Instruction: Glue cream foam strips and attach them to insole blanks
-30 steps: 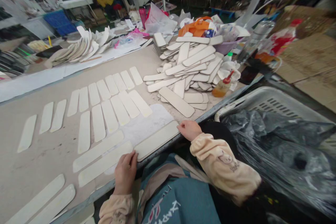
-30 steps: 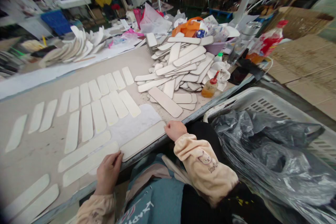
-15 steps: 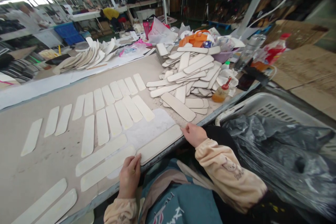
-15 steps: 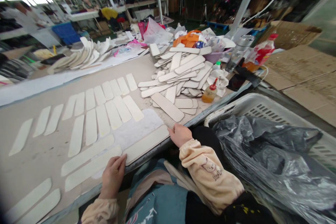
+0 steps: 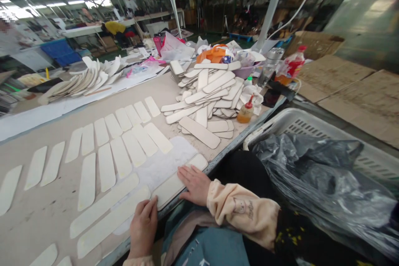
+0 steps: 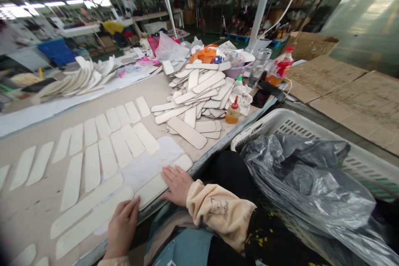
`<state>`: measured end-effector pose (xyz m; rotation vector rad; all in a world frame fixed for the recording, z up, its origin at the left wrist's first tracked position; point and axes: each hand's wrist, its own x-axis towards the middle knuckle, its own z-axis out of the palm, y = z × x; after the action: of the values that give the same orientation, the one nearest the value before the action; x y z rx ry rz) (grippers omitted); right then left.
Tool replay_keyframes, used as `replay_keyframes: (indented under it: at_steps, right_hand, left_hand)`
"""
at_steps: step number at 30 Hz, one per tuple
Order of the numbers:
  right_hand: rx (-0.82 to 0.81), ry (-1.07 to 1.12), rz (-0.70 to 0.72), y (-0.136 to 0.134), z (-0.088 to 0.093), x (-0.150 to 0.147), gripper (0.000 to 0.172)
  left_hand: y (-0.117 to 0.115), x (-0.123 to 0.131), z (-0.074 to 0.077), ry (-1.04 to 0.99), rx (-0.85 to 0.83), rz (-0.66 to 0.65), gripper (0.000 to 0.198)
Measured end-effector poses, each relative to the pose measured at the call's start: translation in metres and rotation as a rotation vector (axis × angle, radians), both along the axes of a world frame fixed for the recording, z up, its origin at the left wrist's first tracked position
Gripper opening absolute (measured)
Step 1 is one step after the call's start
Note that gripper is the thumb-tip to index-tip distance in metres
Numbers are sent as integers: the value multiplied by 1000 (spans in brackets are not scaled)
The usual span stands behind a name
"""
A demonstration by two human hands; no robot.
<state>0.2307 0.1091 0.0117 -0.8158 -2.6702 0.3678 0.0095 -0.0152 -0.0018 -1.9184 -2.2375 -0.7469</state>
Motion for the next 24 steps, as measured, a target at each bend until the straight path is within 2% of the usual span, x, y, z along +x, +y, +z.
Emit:
replay_keyframes:
  at_steps: [3, 6, 11, 14, 17, 19, 21, 24]
  right_hand:
    - [30, -45, -127, 21, -5, 29, 69]
    - [65, -77, -204, 30, -8, 43, 66]
    - [108, -103, -189, 30, -14, 42, 65]
    - [129, -106, -170, 30, -17, 41, 65]
    - [136, -92, -174, 31, -20, 42, 64]
    - [137, -85, -174, 31, -21, 43, 63]
    - [138, -76, -169, 31, -22, 43, 63]
    - [140, -63, -153, 31, -24, 43, 64]
  left_hand:
    - [1, 3, 2, -42, -11, 13, 28]
    - [0, 7, 4, -63, -2, 14, 26]
    - [-14, 14, 7, -119, 92, 88, 23]
    - [-18, 28, 13, -110, 135, 28, 26]
    - [-9, 47, 21, -54, 5, -155, 35]
    - [0, 55, 25, -9, -128, -227, 43]
    - [3, 58, 27, 38, -238, -232, 51]
    - [-5, 53, 24, 80, -290, -172, 59]
